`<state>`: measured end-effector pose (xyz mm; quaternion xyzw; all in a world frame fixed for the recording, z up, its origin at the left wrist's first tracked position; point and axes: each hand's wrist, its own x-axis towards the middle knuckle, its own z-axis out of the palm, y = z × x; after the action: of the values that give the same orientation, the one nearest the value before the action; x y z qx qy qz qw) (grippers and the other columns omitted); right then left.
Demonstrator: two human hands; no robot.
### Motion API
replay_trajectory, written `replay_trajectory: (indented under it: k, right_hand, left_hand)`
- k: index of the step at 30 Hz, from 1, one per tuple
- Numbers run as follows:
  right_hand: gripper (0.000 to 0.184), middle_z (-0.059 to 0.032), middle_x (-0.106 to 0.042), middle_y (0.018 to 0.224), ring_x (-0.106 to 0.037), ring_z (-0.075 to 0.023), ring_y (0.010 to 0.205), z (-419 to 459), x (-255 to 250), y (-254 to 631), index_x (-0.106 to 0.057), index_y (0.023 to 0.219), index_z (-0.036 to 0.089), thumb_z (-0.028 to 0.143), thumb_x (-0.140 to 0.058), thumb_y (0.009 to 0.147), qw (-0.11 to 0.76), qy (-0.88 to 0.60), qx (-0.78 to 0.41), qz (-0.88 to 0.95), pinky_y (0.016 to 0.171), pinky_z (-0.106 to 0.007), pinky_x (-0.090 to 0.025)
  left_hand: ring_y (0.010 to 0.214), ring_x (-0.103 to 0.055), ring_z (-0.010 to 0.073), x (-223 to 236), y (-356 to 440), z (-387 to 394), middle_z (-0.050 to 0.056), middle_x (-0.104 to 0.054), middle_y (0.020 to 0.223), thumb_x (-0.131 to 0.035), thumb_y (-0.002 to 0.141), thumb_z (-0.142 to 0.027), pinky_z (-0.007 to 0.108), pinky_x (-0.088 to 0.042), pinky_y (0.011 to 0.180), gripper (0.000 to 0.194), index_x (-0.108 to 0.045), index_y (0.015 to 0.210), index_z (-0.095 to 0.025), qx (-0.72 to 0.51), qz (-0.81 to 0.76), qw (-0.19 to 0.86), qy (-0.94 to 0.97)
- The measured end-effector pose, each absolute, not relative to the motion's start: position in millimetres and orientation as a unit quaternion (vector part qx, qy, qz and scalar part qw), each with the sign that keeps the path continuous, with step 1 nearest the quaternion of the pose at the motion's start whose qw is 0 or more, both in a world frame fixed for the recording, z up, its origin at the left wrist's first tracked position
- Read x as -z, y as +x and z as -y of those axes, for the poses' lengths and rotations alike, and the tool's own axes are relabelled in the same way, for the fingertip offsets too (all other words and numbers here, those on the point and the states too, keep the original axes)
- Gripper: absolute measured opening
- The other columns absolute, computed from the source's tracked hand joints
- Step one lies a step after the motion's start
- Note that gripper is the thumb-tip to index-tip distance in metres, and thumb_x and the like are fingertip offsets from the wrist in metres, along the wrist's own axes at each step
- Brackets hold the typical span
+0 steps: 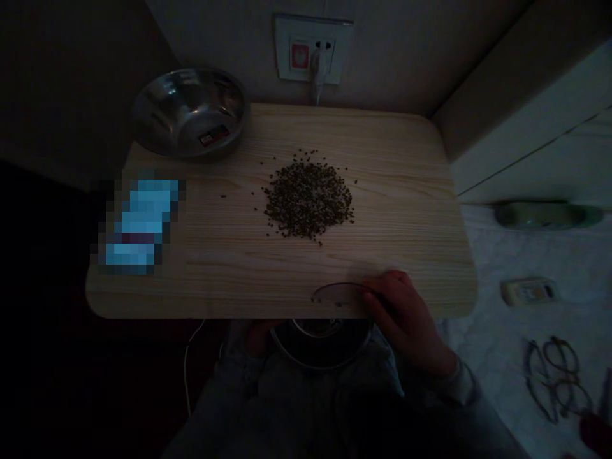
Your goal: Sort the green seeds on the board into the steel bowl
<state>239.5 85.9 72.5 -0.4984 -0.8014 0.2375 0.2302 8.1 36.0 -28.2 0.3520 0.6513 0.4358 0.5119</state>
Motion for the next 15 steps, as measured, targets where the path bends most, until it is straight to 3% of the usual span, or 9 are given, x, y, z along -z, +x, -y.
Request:
replay_trajectory:
  k: [15]
  right_hand:
    - [0.011,0.0006,-0.057,0.068,-0.047,-0.0119,0.066,-76.4,-70.7,233.8,-0.054,0.086,0.019,0.015,-0.048,0.077,0.215,-0.446,-0.279,0.823,0.073,-0.034,-0.03]
  left_hand:
    - [0.095,-0.052,0.022,26.7,4.1,-36.9,0.008,-0.053,0.11,-0.05,0.079,-0.032,0.043,-0.043,0.078,0.032,-0.052,0.106,-0.015,-0.457,-0.648,0.543,0.277]
